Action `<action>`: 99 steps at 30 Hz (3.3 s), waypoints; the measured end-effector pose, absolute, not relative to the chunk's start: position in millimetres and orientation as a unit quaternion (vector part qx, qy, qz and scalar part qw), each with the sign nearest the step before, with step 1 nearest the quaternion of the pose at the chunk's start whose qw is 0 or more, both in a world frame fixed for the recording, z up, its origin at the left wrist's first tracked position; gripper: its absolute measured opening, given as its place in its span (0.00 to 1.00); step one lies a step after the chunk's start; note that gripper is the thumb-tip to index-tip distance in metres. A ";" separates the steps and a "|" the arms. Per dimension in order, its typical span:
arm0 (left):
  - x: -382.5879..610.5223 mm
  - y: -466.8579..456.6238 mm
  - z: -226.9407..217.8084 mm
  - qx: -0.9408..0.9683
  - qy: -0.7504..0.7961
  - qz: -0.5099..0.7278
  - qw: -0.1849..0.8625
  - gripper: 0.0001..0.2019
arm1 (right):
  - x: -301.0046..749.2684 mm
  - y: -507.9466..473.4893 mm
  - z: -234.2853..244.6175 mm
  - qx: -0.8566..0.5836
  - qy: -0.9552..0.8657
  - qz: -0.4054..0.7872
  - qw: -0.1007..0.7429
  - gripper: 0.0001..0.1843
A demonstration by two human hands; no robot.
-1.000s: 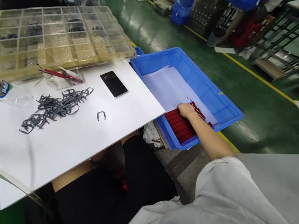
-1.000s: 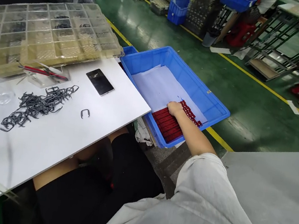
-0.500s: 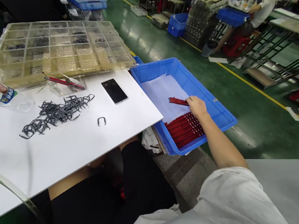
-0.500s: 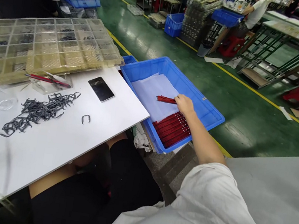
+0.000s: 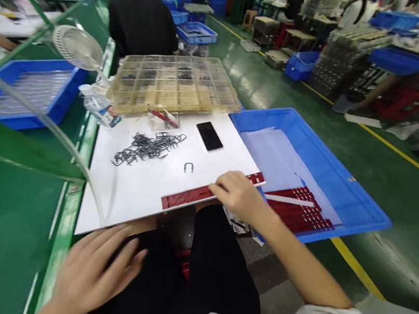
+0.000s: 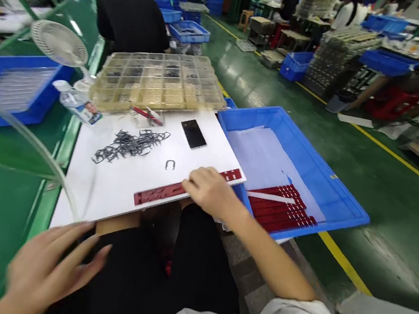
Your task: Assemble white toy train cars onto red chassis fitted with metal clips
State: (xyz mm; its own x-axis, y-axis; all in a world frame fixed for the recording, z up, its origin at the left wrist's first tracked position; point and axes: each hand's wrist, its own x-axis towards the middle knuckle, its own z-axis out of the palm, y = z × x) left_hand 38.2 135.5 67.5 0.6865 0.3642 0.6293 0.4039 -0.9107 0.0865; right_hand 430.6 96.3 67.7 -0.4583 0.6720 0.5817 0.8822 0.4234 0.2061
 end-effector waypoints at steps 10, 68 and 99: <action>98.1 170.1 -12.0 -0.917 -0.329 -0.177 0.143 0.28 | 341.4 174.6 7.3 -0.422 -0.870 -0.133 0.217 0.12; 80.6 193.3 -32.5 -0.898 -0.316 -0.289 0.100 0.31 | 434.6 295.0 6.2 -0.519 -0.790 0.063 0.319 0.21; 79.5 193.9 -29.5 -0.900 -0.309 -0.295 0.087 0.40 | 436.2 294.7 -3.4 -0.534 -0.793 0.107 0.273 0.13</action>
